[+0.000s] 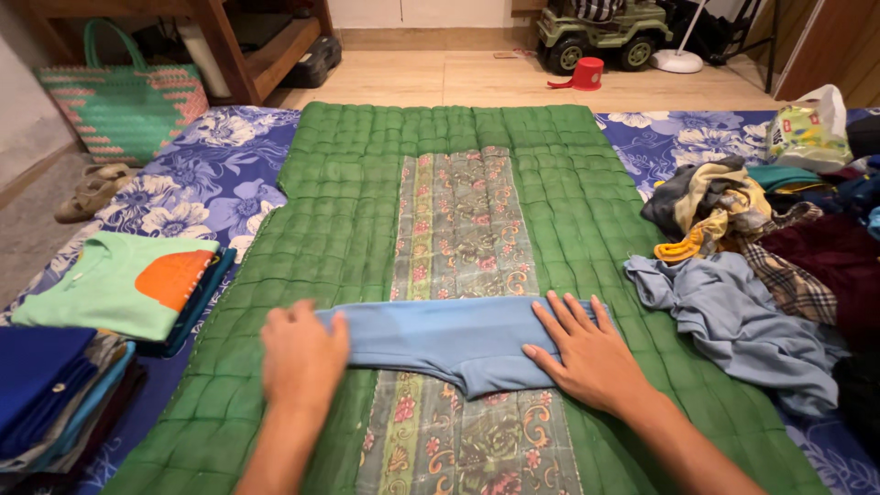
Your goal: The person folds a light green t-shirt and two pairs of light blue pants on a green mat. Each item is smoothed, folded into a compact rectangle, and placed in a neat stack on the left side of the mat.
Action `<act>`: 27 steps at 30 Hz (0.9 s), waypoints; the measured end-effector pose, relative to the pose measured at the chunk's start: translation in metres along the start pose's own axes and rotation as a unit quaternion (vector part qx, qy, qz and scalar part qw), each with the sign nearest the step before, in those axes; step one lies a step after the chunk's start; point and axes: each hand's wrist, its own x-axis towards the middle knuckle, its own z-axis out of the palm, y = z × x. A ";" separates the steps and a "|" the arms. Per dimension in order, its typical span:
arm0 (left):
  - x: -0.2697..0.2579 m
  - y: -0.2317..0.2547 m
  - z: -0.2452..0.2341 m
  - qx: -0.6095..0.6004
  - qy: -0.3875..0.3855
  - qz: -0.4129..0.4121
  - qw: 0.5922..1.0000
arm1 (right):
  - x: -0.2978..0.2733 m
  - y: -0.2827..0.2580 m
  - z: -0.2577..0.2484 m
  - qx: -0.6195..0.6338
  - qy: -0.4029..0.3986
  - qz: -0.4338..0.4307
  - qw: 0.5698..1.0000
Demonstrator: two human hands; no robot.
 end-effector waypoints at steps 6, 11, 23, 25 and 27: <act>0.025 -0.030 0.006 0.023 -0.167 -0.123 0.978 | 0.001 -0.001 0.002 0.002 -0.006 0.005 1.000; 0.026 -0.033 0.033 -0.078 -0.115 -0.062 0.988 | 0.000 0.000 -0.001 0.007 0.000 0.000 1.000; -0.034 0.041 0.040 -0.058 0.010 0.155 0.986 | 0.003 -0.001 -0.003 0.015 -0.016 0.003 1.000; -0.035 0.044 0.037 -0.037 0.004 0.155 0.987 | 0.003 0.000 -0.003 0.018 -0.017 0.004 1.000; -0.036 0.044 0.034 -0.041 0.005 0.154 0.987 | 0.003 0.000 -0.003 0.016 -0.022 0.006 1.000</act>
